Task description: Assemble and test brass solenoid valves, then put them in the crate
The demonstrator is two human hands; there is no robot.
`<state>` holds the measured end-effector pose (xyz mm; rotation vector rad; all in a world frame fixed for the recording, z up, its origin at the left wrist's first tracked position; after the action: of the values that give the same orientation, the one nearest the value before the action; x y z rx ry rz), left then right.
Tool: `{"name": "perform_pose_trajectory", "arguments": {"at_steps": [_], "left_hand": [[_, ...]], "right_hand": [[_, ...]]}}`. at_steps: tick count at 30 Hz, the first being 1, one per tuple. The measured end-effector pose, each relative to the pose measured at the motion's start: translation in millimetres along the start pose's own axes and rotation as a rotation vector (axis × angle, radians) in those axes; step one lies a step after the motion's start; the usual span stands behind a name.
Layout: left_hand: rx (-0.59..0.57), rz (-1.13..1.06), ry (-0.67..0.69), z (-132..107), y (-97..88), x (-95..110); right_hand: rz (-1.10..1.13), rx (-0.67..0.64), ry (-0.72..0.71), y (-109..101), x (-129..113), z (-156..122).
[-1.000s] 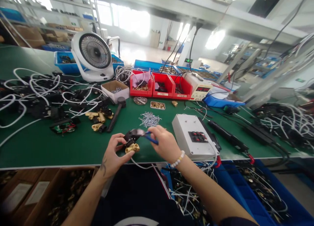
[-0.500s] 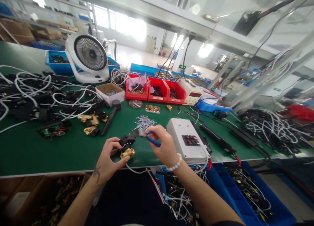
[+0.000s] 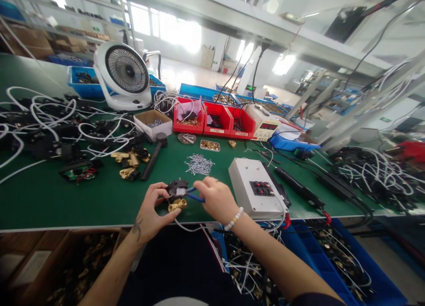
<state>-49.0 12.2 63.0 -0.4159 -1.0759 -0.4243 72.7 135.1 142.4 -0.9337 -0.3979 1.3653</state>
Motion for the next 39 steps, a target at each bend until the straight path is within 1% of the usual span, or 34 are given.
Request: {"name": "perform_pose_trajectory", "arguments": {"at_steps": [1,2,3,4,6,7,8,9,10,11,12,13,15,16,17,18,20,21,22,23,25,26,27,28,30,31,32,33,35,36,37,38,39], "left_hand": [[-0.001,0.000,0.003,0,0.2,0],[-0.003,0.001,0.006,0,0.5,0],[-0.005,0.001,0.008,0,0.9,0],[-0.006,0.001,0.010,0,1.3,1],[-0.008,0.002,0.010,0,1.8,1],[-0.008,0.005,0.010,0,1.8,1],[-0.009,0.007,0.010,0,1.8,1],[-0.010,0.011,0.011,0,1.6,1],[-0.011,0.015,0.012,0,1.5,1],[-0.011,0.017,0.013,0,1.4,0],[-0.011,0.018,0.014,0,1.2,0],[-0.011,0.018,0.014,0,1.2,0],[-0.010,0.014,0.013,-1,1.1,0],[-0.010,0.013,0.014,-1,1.2,0],[-0.010,0.014,0.014,-1,1.2,0],[-0.011,0.015,0.016,-1,1.3,0],[-0.015,0.018,0.019,0,1.7,0],[-0.018,0.018,0.020,0,2.0,0],[-0.021,0.015,0.021,0,2.2,1],[-0.023,0.012,0.021,0,2.4,1],[-0.024,0.005,0.021,-1,2.6,0],[-0.024,0.004,0.022,-1,2.6,0],[-0.024,0.004,0.023,-1,2.6,0],[-0.025,0.005,0.025,-1,2.6,0],[-0.027,0.007,0.030,-1,2.6,0],[-0.026,0.007,0.032,-1,2.5,0],[-0.024,0.005,0.033,-1,2.4,0],[-0.021,0.004,0.033,-1,2.2,1],[-0.014,0.003,0.032,-1,2.0,1],[-0.012,0.003,0.032,-1,2.0,1],[-0.011,0.004,0.033,-1,2.2,1],[-0.013,0.006,0.035,-1,2.5,1],[-0.015,0.007,0.037,-1,2.8,1]], "right_hand": [[-0.015,-0.128,-0.052,13,-4,-4],[-0.012,-0.181,-0.075,18,-5,-6],[0.007,-0.134,-0.062,13,-4,-4],[0.037,-0.008,-0.021,-1,-1,0],[0.079,0.309,0.087,-33,10,1],[0.076,0.367,0.114,-38,12,0],[0.052,0.322,0.112,-32,11,0],[0.014,0.192,0.085,-19,7,1],[-0.024,0.018,0.038,-1,2,0],[-0.052,-0.126,-0.009,13,-2,-3],[-0.059,-0.186,-0.038,18,-4,-4],[-0.045,-0.135,-0.040,12,-4,0],[0.020,0.163,0.008,-20,0,7],[0.039,0.273,0.030,-32,3,7],[0.033,0.292,0.033,-35,4,7],[-0.001,0.217,0.014,-27,3,8],[-0.093,-0.090,-0.065,2,-3,5],[-0.121,-0.193,-0.093,10,-4,2],[-0.124,-0.194,-0.099,8,-5,3],[-0.101,-0.091,-0.082,-3,-5,8],[-0.015,0.239,-0.033,-37,-3,13],[0.013,0.331,-0.023,-46,-2,11],[0.012,0.315,-0.028,-42,-3,11],[-0.019,0.203,-0.046,-29,-5,11],[-0.110,-0.134,-0.103,7,-7,6],[-0.136,-0.227,-0.118,15,-7,3],[-0.134,-0.212,-0.112,12,-7,5],[-0.108,-0.103,-0.089,0,-6,10],[-0.048,0.215,-0.013,-34,0,15],[-0.048,0.281,0.013,-41,2,14],[-0.066,0.246,0.012,-37,2,13],[-0.097,0.134,-0.009,-25,1,12],[-0.124,-0.027,-0.049,-8,-2,8]]}}
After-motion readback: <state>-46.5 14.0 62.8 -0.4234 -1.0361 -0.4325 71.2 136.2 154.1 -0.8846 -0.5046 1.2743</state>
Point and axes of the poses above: each hand's wrist, its own z-axis towards the middle knuckle, its own y-axis out of the palm, x = y × z, the point moved 10 cm from there along z, towards the middle knuckle, and after that the axes turned 11 degrees about x, right-handed, at the moved point
